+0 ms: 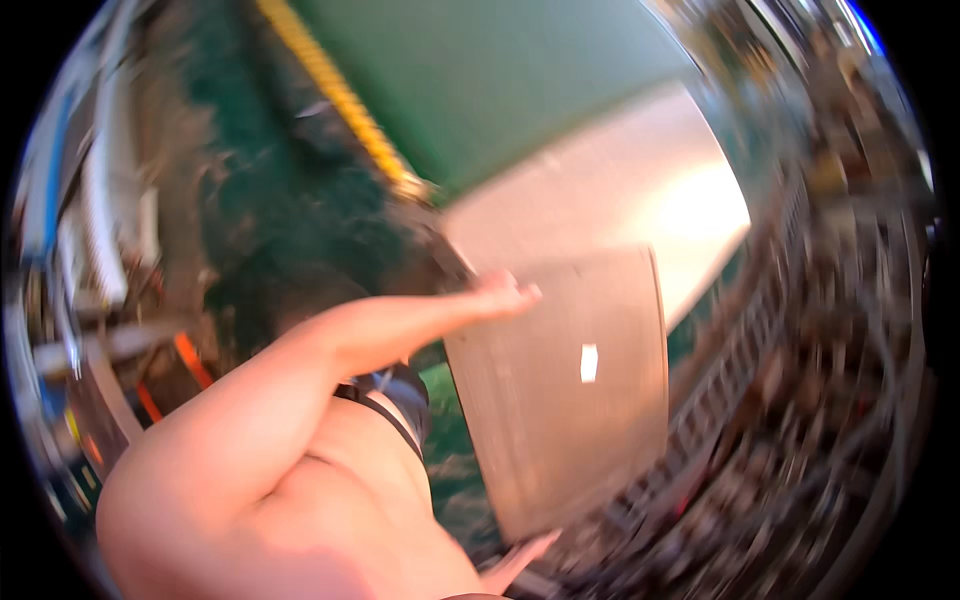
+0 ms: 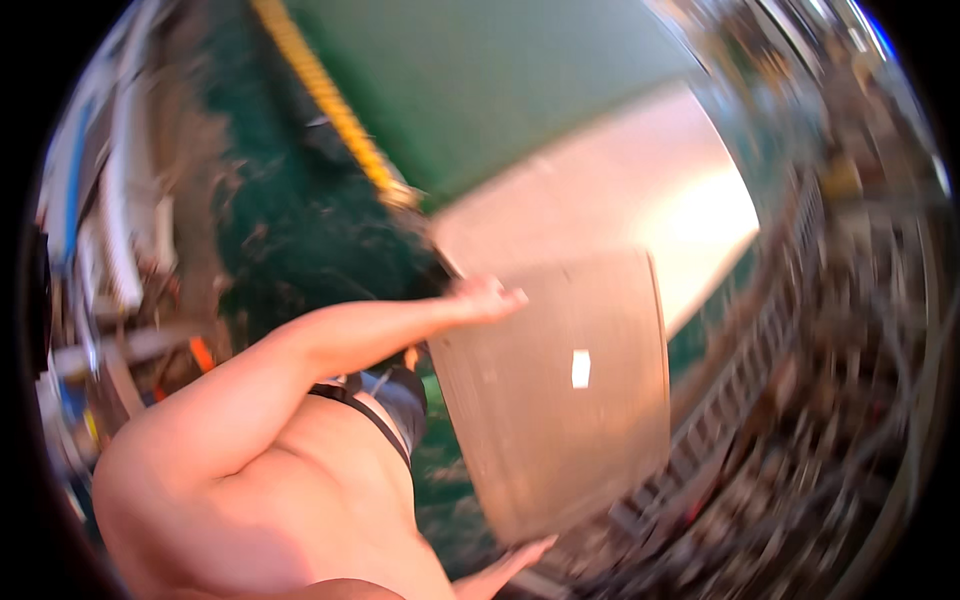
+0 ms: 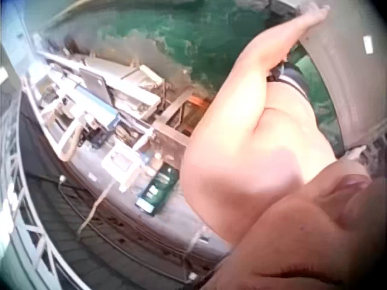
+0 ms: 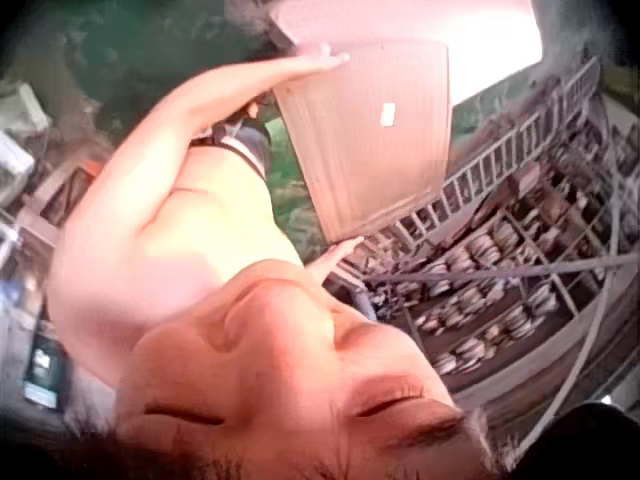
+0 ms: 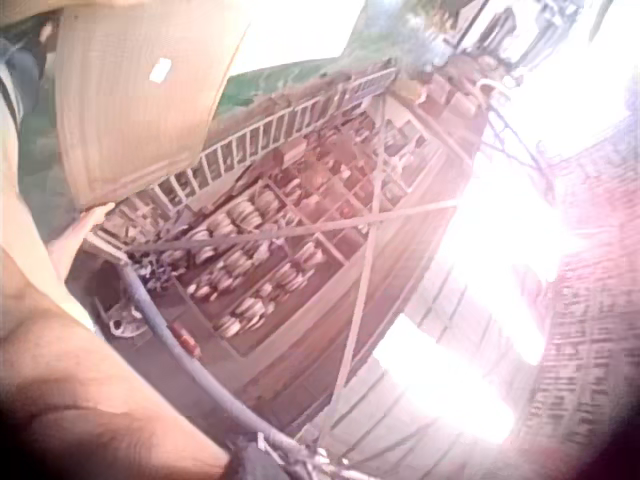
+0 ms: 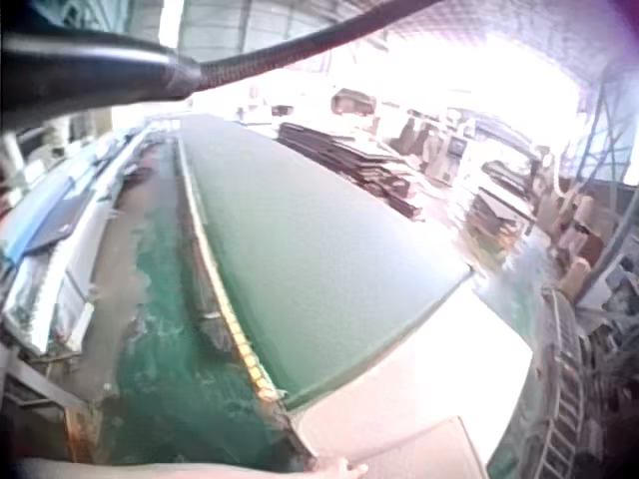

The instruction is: The person lifts a wooden board onto a conveyor belt, replaces a roll of edge banding material on a circular machine reel, and feeds another board into the machine.

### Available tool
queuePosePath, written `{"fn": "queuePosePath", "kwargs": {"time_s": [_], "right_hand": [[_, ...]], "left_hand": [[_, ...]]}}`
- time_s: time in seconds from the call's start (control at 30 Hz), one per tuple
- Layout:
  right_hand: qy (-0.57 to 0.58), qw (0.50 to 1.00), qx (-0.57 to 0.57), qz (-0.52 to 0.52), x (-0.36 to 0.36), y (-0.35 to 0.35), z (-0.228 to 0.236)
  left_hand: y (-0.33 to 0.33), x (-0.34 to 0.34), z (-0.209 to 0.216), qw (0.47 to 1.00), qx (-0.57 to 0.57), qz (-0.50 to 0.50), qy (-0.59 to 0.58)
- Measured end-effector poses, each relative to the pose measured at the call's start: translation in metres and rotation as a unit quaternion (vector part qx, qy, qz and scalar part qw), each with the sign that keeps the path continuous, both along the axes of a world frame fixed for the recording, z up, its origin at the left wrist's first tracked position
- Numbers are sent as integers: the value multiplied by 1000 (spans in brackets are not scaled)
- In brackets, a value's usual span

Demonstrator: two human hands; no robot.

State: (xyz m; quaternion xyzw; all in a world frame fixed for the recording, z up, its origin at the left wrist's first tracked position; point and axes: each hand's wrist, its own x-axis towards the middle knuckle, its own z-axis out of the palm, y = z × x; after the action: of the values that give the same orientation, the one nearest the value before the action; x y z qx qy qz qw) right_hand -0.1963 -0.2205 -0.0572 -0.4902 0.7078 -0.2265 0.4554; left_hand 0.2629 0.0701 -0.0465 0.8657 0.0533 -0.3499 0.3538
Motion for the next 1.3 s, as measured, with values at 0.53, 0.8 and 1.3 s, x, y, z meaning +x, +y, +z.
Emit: {"fn": "queuePosePath", "kwargs": {"time_s": [0.53,0.8,1.3], "right_hand": [[-118,828,-77,543,416,198,41],[-138,556,6,820,493,562,80],[-62,-81,-215,971,428,1048,8]], "left_hand": [[438,-193,9,727,-54,616,-298],[505,-439,-28,375,63,910,-165],[453,-482,5,-156,5,967,-200]]}}
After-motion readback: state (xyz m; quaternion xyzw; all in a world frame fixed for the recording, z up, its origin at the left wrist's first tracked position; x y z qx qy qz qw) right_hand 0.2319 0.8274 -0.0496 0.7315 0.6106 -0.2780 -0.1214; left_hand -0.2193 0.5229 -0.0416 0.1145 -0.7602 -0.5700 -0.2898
